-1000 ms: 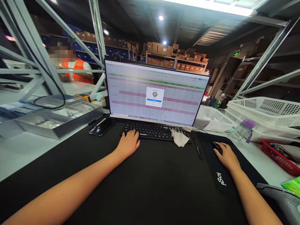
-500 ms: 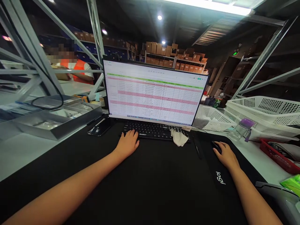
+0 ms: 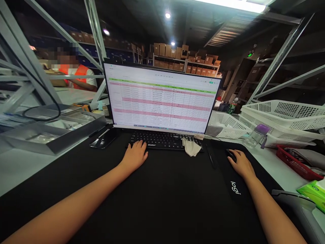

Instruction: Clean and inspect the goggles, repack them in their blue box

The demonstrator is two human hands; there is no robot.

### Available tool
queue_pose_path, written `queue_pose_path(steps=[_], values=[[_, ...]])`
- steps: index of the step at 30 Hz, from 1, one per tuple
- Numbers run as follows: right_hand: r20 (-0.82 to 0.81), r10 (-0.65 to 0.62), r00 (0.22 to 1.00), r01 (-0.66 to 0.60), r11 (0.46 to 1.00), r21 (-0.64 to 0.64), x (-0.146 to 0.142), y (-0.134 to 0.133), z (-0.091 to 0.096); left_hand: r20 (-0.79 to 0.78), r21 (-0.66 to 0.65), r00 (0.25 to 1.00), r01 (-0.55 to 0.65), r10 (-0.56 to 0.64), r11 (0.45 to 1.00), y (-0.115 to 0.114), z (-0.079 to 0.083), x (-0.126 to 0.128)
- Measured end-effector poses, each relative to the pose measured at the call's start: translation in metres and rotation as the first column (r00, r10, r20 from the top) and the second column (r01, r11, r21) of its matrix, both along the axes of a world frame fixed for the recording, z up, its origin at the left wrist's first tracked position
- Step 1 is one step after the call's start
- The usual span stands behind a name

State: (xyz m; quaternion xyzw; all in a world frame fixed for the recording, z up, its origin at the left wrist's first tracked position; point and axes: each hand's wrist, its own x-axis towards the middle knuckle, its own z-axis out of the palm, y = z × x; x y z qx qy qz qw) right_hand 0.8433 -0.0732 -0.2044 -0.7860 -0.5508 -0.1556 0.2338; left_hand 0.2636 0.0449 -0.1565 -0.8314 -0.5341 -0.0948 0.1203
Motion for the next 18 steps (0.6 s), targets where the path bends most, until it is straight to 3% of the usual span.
queue_pose_path(steps=[9,18], values=[[-0.019,-0.065,0.998,0.065,0.998,-0.027,-0.0079,-0.0021,0.0074,-0.019,0.0,1.0,-0.01,0.009,1.0,-0.0011,0.0018,-0.0005],[-0.017,-0.056,0.998,0.057,0.998,0.029,-0.0005,0.0053,-0.0009,-0.007,-0.002,1.0,-0.009,0.009,1.0,-0.0021,0.0031,0.0005]])
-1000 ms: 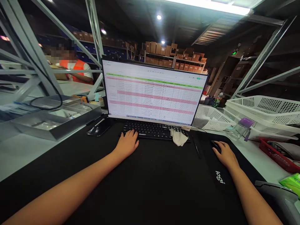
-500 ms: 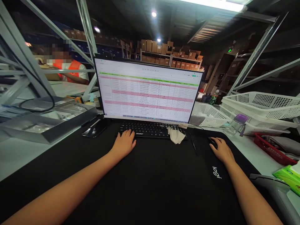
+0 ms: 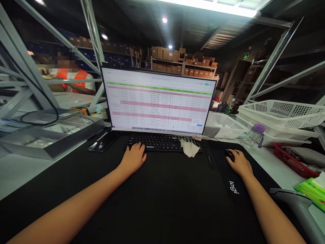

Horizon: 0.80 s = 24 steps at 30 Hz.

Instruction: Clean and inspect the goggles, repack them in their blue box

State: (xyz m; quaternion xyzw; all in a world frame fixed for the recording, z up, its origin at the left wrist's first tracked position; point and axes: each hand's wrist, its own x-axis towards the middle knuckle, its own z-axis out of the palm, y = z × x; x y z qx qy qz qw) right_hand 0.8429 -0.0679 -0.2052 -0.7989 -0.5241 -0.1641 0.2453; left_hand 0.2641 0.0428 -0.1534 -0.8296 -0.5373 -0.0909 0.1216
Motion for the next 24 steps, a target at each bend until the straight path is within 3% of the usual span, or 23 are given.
queue_pose_path(steps=[24], values=[[0.008,-0.023,1.0,0.023,0.998,-0.05,-0.0021,-0.0007,0.0009,-0.048,-0.016,0.999,-0.02,0.019,1.0,-0.0008,0.0026,-0.001]])
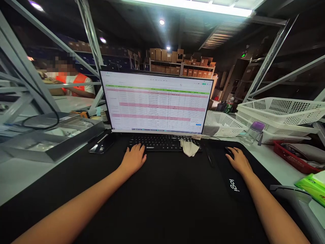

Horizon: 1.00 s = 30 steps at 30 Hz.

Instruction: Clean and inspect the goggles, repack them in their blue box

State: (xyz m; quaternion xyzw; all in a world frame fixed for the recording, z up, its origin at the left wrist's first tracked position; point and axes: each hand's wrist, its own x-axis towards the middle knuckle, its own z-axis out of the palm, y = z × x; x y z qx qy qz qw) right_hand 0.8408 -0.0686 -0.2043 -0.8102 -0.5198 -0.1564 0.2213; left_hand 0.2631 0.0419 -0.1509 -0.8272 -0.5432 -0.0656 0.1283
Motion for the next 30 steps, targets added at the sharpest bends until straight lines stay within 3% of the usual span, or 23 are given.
queue_pose_path(steps=[18,30], values=[[0.025,0.023,0.999,-0.023,1.0,0.017,0.015,0.005,-0.013,0.022,0.017,1.0,0.004,-0.004,1.0,0.0,-0.001,0.001],[0.0,0.001,1.0,-0.001,1.0,0.021,0.003,0.0,-0.003,0.012,0.018,1.0,0.001,-0.001,1.0,-0.001,0.002,0.001]])
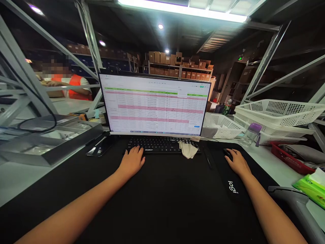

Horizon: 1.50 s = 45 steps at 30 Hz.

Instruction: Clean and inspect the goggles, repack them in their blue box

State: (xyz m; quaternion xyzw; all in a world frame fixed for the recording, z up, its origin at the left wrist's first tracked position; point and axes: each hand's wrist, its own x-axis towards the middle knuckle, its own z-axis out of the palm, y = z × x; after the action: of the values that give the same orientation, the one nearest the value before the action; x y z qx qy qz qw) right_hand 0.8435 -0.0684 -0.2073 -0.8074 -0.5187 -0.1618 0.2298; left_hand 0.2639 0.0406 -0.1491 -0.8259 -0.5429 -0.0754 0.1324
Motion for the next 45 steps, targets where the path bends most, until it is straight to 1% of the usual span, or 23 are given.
queue_pose_path(steps=[5,9,16,21,26,29,34,41,45], values=[[0.009,0.011,1.0,-0.012,0.999,0.033,0.004,0.002,-0.004,0.005,-0.009,1.0,-0.002,0.002,1.0,0.0,0.001,0.0],[0.002,0.044,0.999,-0.044,0.998,0.052,0.005,0.002,-0.004,0.014,-0.002,1.0,0.004,-0.004,1.0,0.0,-0.001,0.0],[-0.011,0.016,1.0,-0.016,1.0,-0.004,0.0,-0.002,0.0,0.025,0.002,1.0,0.009,-0.009,1.0,0.002,-0.002,-0.001],[0.006,0.011,1.0,-0.011,1.0,0.0,-0.001,-0.001,0.0,0.028,0.016,1.0,0.011,-0.011,1.0,0.002,-0.003,-0.001],[-0.009,-0.01,1.0,0.009,0.999,-0.036,-0.007,-0.003,0.005,0.036,0.017,0.999,0.017,-0.017,1.0,0.001,-0.003,-0.001],[-0.008,-0.002,1.0,0.002,1.0,-0.031,-0.007,-0.003,0.006,0.032,0.012,0.999,0.008,-0.008,1.0,0.001,-0.002,-0.001],[-0.005,0.021,1.0,-0.021,0.999,-0.026,-0.002,-0.001,0.001,0.003,0.013,1.0,0.003,-0.003,1.0,0.002,-0.003,0.0],[-0.001,0.027,1.0,-0.027,1.0,0.007,-0.001,-0.002,0.0,0.016,0.011,1.0,0.009,-0.009,1.0,0.003,-0.005,-0.001],[0.007,0.033,0.999,-0.033,0.999,-0.001,0.001,0.0,-0.001,0.029,0.003,1.0,0.006,-0.006,1.0,0.003,-0.004,0.0]])
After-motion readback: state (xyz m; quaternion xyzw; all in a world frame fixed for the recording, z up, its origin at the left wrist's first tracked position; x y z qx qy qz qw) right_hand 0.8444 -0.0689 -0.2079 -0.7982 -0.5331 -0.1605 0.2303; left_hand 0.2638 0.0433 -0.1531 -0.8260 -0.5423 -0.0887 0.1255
